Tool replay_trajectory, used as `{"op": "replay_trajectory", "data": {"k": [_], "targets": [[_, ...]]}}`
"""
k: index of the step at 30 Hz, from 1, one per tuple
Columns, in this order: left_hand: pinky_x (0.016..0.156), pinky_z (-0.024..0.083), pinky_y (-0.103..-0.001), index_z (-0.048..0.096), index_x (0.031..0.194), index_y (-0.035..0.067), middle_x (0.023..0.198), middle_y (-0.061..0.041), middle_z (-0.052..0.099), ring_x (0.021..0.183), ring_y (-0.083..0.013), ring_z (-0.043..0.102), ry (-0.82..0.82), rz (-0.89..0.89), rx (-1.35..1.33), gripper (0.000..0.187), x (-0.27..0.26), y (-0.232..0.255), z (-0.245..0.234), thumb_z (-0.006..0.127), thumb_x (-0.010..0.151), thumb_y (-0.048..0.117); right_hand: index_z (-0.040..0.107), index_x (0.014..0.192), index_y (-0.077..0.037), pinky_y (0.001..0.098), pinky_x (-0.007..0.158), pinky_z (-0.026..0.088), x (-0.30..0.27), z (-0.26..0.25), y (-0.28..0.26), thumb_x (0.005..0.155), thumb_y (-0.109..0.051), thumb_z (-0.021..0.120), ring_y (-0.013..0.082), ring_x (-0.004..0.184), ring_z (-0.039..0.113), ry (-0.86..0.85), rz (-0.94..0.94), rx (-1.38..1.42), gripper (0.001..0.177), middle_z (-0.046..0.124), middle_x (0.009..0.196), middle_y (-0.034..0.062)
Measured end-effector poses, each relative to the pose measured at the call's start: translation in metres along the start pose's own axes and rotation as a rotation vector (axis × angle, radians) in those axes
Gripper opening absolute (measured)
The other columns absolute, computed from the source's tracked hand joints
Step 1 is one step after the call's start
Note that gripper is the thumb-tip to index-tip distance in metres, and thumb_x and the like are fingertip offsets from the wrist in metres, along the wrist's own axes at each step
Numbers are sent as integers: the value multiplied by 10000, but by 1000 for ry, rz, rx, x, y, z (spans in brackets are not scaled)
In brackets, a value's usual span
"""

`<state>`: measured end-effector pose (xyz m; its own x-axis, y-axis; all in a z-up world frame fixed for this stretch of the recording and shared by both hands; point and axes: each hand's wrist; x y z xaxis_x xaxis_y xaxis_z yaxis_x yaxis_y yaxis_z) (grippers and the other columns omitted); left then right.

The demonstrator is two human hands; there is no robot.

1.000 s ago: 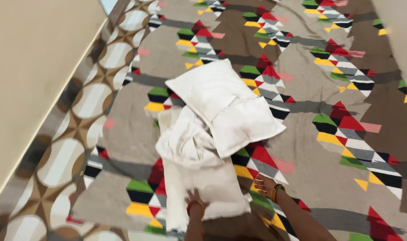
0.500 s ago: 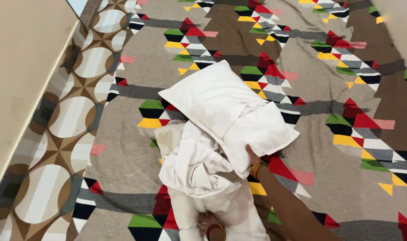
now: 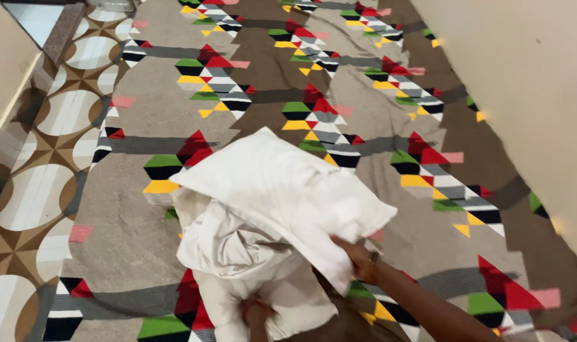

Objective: The person spreads a geometric-patterned bedsheet over a mattress, smoothing it by hand and tucking the edges along the sides. They then place two white pillows at the head of the bed.

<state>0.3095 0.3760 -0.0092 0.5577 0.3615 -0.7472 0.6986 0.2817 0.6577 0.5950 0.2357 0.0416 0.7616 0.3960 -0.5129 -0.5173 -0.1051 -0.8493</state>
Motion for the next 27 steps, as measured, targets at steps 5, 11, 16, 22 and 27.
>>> {"op": "replay_trajectory", "data": {"k": [5, 11, 16, 22, 27], "targets": [[1135, 427, -500, 281, 1565, 238, 1534, -84, 427, 1407, -374, 425, -240, 42, -408, 882, -41, -6, -20, 610, 831, 599, 707, 1211, -101, 412, 869, 586, -86, -41, -2, 855, -494, 736, 241, 980, 734, -60, -161, -194, 531, 762, 1119, 95], [1127, 439, -499, 301, 1553, 233, 1502, -77, 499, 1382, -366, 474, -568, 52, -690, 868, -126, -44, 108, 584, 829, 617, 737, 1161, -108, 400, 841, 595, -263, -149, 2, 861, -469, 739, 227, 933, 750, 5, -304, -387, 469, 779, 1066, 93], [1078, 457, -495, 504, 1451, 61, 1421, -113, 608, 1274, -323, 583, -543, 96, -888, 730, -168, -32, 235, 589, 904, 536, 762, 1120, -114, 390, 818, 603, -435, -243, 8, 866, -447, 742, 215, 894, 763, 165, -332, -509, 419, 793, 1022, 91], [1015, 535, -535, 625, 1145, 41, 1173, -139, 689, 1134, -337, 656, -697, 209, -706, 389, -192, 77, 308, 531, 800, 195, 792, 1071, -122, 378, 790, 612, -531, -337, 14, 872, -421, 746, 201, 847, 779, 402, -321, -608, 363, 810, 969, 88], [1012, 555, -505, 612, 1011, 7, 1047, -136, 672, 1047, -305, 660, -881, 345, -696, 191, -203, 170, 452, 624, 840, 93, 796, 1072, -106, 407, 672, 620, -550, -420, -16, 880, -402, 760, 244, 674, 763, 713, -355, -623, 355, 798, 845, 105]]}}
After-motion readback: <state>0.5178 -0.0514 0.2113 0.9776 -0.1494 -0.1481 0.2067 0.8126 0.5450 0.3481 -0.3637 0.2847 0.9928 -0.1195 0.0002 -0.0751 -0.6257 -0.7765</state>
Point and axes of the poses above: each hand's wrist, its own x-axis towards the middle knuckle, its own z-axis out of the palm, y = z × x
